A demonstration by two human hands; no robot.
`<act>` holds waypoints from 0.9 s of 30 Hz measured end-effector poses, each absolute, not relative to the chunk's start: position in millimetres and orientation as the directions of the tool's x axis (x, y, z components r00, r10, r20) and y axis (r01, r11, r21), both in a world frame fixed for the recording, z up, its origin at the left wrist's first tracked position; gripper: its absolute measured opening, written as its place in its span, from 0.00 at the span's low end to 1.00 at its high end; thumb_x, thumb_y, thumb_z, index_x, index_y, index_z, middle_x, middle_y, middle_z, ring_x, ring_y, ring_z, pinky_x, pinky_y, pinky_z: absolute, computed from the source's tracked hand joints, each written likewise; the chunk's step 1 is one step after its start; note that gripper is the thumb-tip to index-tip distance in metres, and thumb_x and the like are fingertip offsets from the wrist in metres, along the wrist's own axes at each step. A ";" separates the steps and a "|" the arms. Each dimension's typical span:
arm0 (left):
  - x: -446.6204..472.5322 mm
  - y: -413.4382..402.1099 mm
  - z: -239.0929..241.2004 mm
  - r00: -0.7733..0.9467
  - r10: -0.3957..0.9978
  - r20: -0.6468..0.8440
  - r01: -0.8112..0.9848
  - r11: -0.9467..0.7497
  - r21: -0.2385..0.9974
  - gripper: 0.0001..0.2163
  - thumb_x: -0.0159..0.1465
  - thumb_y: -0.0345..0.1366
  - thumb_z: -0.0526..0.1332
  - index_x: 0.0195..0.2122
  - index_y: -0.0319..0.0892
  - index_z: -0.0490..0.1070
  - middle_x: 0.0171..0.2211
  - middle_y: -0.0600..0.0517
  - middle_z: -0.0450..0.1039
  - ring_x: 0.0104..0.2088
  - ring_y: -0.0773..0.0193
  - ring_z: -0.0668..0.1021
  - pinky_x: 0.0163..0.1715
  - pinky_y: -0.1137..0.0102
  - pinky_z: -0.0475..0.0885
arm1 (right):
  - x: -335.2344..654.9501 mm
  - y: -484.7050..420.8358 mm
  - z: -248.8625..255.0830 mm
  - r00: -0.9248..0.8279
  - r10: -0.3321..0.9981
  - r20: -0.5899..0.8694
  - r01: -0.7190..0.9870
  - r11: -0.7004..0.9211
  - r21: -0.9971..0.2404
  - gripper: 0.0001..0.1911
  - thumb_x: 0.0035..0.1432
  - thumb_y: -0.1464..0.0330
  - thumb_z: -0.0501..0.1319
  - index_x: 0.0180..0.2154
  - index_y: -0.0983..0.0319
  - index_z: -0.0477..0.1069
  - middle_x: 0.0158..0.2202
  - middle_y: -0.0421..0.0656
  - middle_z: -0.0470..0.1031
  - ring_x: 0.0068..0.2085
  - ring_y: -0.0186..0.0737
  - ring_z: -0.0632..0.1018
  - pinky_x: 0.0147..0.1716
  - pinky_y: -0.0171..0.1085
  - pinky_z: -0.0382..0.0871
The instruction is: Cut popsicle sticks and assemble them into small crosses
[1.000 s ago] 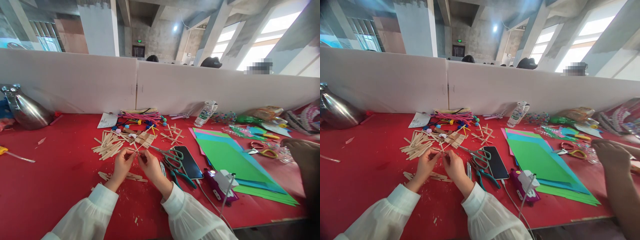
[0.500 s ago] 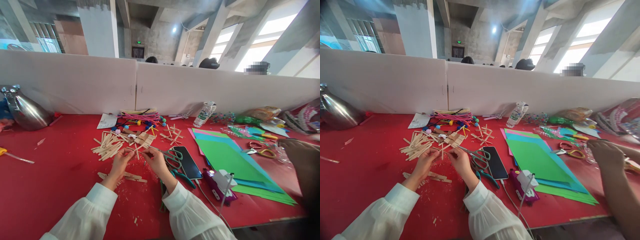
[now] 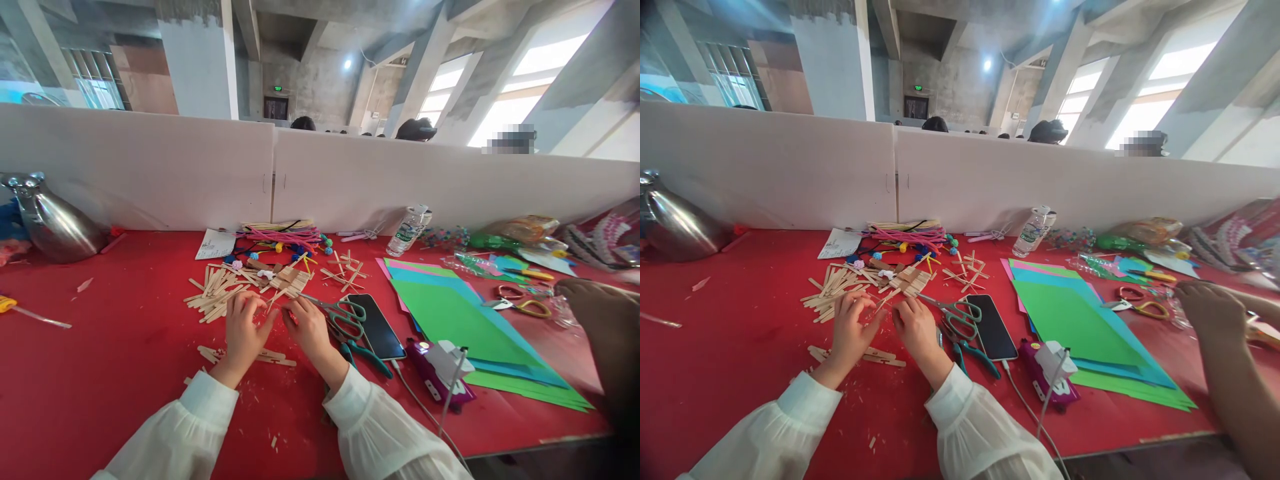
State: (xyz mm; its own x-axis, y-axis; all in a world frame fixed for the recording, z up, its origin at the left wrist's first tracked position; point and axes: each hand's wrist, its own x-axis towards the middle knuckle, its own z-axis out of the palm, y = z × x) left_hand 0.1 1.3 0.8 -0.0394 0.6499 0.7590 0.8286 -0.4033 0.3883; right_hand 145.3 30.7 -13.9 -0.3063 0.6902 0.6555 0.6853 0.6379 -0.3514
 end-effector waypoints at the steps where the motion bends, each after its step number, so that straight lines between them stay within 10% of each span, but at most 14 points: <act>1: -0.4 1.9 1.0 -0.025 0.641 0.767 0.836 -0.407 0.368 0.07 0.58 0.39 0.59 0.28 0.43 0.64 0.33 0.48 0.65 0.40 0.56 0.69 0.42 0.61 0.64 | 144.8 30.3 -14.1 -0.288 0.707 0.646 0.681 0.625 -0.381 0.07 0.56 0.73 0.54 0.29 0.62 0.69 0.27 0.44 0.71 0.31 0.38 0.72 0.31 0.33 0.65; 9: -1.2 4.8 0.0 -0.033 0.649 0.760 0.867 -0.359 0.344 0.07 0.57 0.33 0.58 0.23 0.43 0.61 0.29 0.49 0.64 0.36 0.58 0.68 0.38 0.63 0.65 | 141.1 29.4 -14.8 -0.127 0.847 0.516 0.518 0.500 -0.694 0.07 0.53 0.70 0.54 0.27 0.61 0.69 0.26 0.41 0.72 0.27 0.35 0.72 0.28 0.32 0.65; 27: -2.6 5.0 -4.9 -0.114 0.771 0.626 0.645 -0.422 0.637 0.08 0.60 0.41 0.53 0.29 0.43 0.61 0.32 0.50 0.64 0.35 0.61 0.70 0.35 0.67 0.67 | 140.6 29.9 -17.3 -0.099 0.878 0.469 0.432 0.462 -0.775 0.07 0.53 0.68 0.54 0.28 0.61 0.69 0.26 0.42 0.73 0.27 0.36 0.72 0.28 0.33 0.65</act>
State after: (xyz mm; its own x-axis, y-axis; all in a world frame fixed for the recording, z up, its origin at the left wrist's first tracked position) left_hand -2.6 5.0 -4.9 -0.1140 0.7712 0.6263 0.6450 -0.4221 0.6371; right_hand 140.6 29.9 -17.3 -0.0993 0.8778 0.4686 0.4317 0.4623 -0.7745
